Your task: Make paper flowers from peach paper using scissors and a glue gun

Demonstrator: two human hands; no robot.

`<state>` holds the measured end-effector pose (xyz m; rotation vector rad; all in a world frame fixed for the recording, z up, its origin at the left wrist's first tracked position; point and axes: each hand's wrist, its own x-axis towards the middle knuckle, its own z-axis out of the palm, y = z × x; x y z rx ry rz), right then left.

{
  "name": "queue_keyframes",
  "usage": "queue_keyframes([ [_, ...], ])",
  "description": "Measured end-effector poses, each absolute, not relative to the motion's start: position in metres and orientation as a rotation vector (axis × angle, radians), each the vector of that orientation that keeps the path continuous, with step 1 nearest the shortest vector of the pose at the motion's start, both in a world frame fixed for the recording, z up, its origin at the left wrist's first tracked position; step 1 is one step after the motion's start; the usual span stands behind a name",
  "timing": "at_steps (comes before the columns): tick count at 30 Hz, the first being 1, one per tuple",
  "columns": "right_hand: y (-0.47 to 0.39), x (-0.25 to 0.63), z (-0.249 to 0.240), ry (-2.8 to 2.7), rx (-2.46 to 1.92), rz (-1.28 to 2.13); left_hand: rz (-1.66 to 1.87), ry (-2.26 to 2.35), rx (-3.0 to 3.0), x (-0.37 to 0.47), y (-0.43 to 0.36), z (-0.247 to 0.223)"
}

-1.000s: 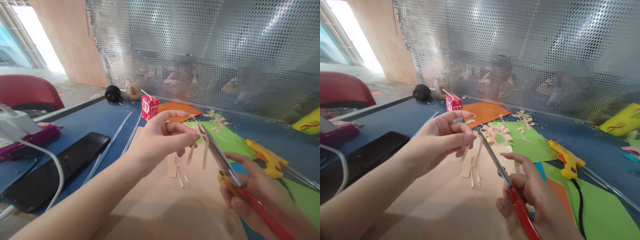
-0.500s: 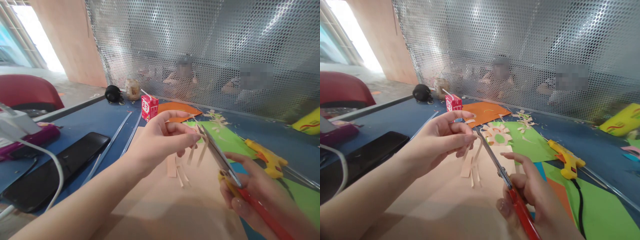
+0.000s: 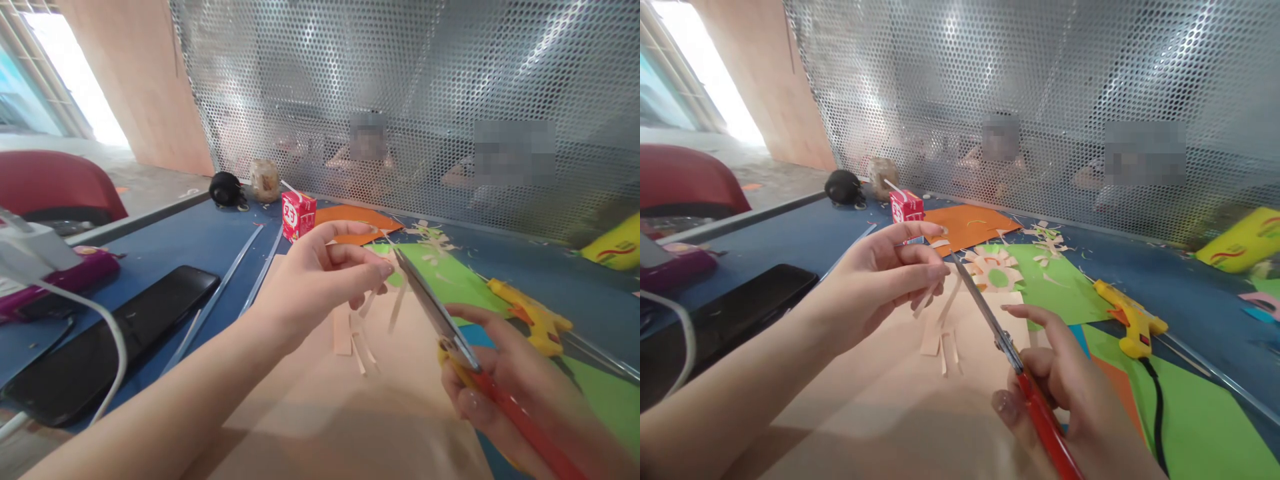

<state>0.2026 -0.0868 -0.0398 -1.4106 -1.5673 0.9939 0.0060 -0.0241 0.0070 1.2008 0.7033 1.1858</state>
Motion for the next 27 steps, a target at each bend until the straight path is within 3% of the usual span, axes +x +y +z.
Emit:
queue_keyframes([
  [27,-0.086,0.2004,-0.0482,-1.587,-1.41,0.941,1.279,0.647,1.187,0.0149,-0.0284,0.0013],
])
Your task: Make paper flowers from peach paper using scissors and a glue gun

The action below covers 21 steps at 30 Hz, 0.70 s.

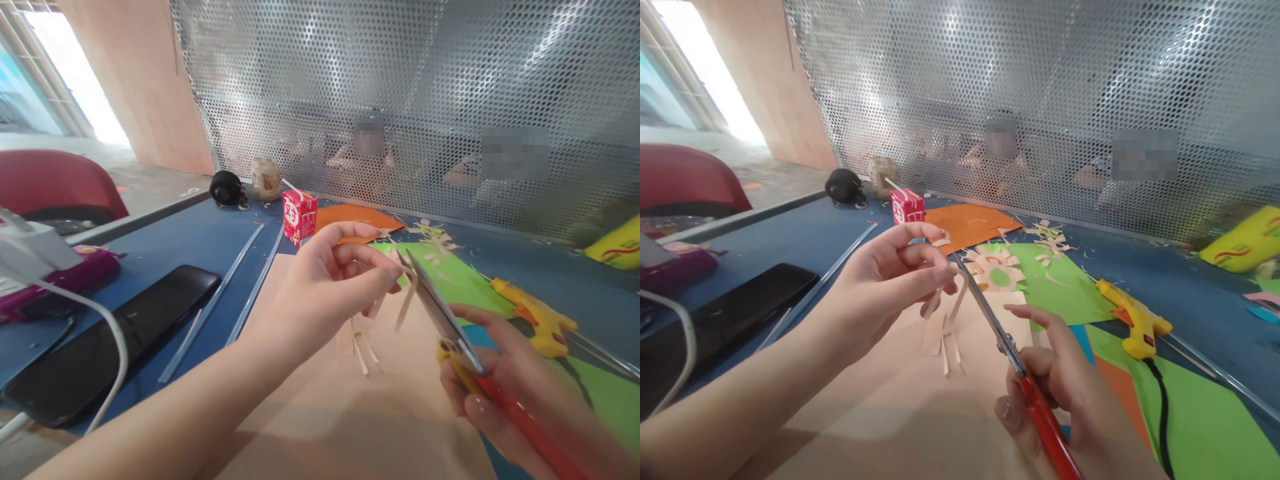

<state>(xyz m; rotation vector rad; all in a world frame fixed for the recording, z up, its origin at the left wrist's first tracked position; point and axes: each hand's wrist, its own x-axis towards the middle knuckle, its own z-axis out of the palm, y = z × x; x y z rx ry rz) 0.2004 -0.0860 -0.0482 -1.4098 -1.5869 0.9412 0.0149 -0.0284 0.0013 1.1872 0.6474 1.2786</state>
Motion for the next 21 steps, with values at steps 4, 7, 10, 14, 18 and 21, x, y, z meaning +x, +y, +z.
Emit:
queue_keyframes([
  [4,-0.0858,0.2011,-0.0471,-1.591,-1.387,0.961,1.278,0.645,1.187,0.0147,-0.0286,0.0008],
  [7,-0.086,0.2,-0.0451,-1.569,-1.396,0.976,1.266,0.65,1.175,0.0141,-0.0288,0.0015],
  [10,-0.086,0.1985,-0.0445,-1.564,-1.429,0.95,1.228,0.658,1.191,0.0142,-0.0287,0.0011],
  [14,-0.0859,0.198,-0.0453,-1.565,-1.465,0.908,1.135,0.675,1.239,0.0153,-0.0285,-0.0015],
  [18,-0.086,0.1999,-0.045,-1.589,-1.435,0.943,1.154,0.666,1.231,0.0153,-0.0283,-0.0023],
  [21,-0.0859,0.2013,-0.0434,-1.588,-1.404,0.964,1.213,0.674,1.217,0.0142,-0.0285,-0.0016],
])
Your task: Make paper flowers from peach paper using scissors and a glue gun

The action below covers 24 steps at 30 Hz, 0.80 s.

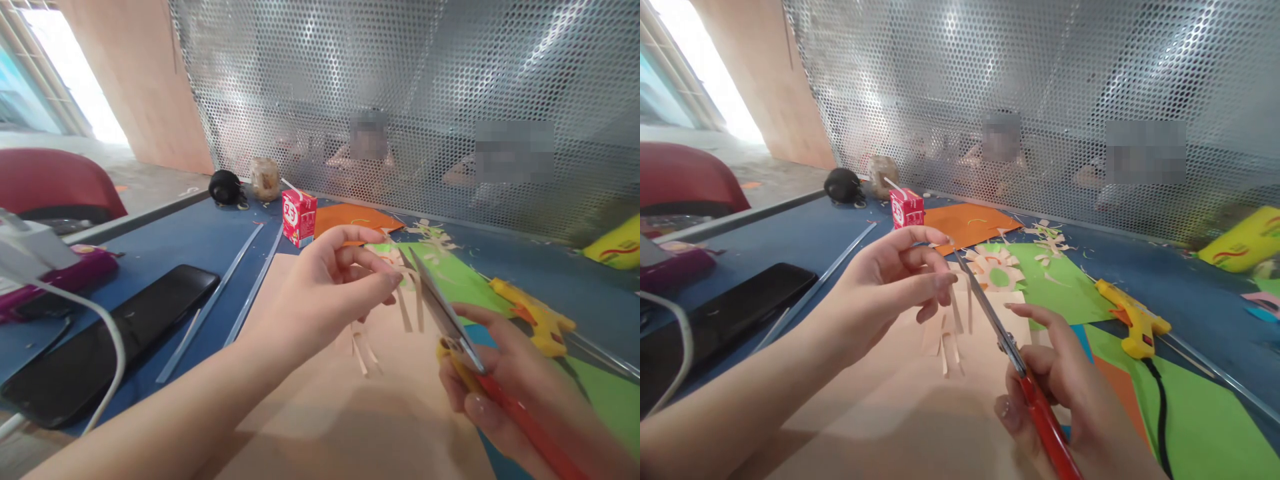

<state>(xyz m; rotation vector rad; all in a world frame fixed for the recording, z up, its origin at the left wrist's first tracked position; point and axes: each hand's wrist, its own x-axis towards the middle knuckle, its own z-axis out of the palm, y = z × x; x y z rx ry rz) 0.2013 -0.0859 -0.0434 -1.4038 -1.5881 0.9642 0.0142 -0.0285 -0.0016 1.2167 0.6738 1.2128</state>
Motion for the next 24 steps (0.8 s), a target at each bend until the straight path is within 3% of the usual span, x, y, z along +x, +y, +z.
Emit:
queue_keyframes([
  [24,-0.0876,0.1975,-0.0383,-1.555,-1.438,0.939,1.223,0.581,1.189,0.0146,-0.03,-0.0011],
])
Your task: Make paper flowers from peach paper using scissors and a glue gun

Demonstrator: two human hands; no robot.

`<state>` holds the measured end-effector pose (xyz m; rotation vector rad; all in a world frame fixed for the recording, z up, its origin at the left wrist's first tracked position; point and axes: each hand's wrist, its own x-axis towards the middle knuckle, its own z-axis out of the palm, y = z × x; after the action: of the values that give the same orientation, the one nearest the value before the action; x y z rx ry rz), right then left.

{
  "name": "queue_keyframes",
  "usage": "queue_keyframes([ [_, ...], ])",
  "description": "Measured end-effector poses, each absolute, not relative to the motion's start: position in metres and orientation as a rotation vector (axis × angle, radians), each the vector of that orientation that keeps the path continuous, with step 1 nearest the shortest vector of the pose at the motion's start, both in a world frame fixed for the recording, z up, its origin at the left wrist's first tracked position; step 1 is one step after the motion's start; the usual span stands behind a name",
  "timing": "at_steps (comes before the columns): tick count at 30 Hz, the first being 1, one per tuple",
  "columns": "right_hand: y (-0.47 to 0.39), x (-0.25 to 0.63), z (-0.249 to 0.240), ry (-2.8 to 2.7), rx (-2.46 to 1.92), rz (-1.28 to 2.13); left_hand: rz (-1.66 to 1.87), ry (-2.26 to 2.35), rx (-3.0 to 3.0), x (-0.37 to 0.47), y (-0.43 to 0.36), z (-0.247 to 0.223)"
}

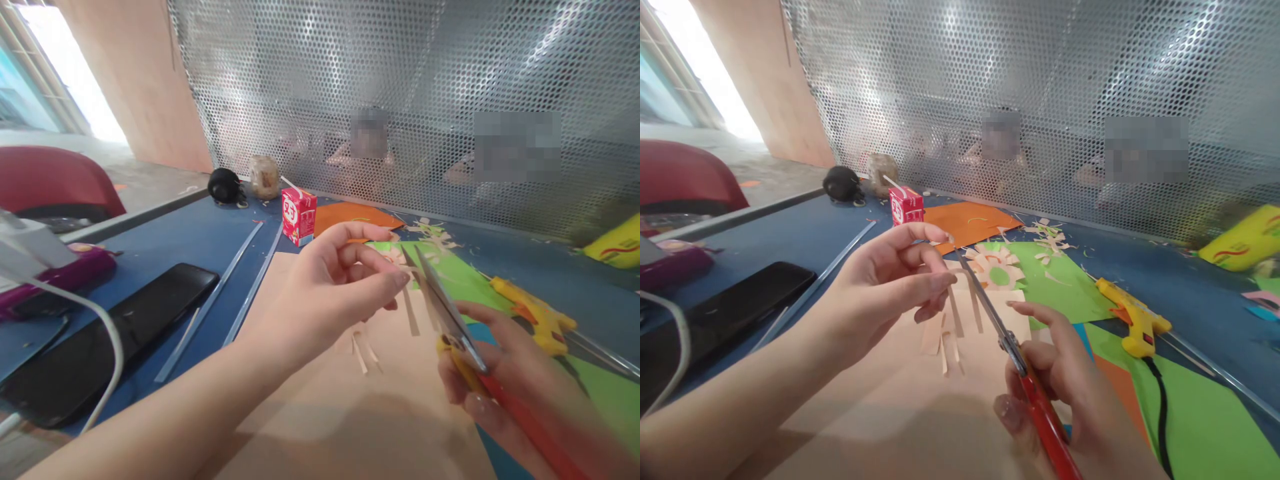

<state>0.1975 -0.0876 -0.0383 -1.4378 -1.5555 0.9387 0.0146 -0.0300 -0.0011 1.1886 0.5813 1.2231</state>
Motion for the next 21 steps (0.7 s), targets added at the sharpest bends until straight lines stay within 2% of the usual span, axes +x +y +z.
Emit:
queue_keyframes([
  [21,-0.0857,0.1967,-0.0383,-1.48,-1.475,0.963,1.211,0.564,1.178,0.0155,-0.0288,-0.0011],
])
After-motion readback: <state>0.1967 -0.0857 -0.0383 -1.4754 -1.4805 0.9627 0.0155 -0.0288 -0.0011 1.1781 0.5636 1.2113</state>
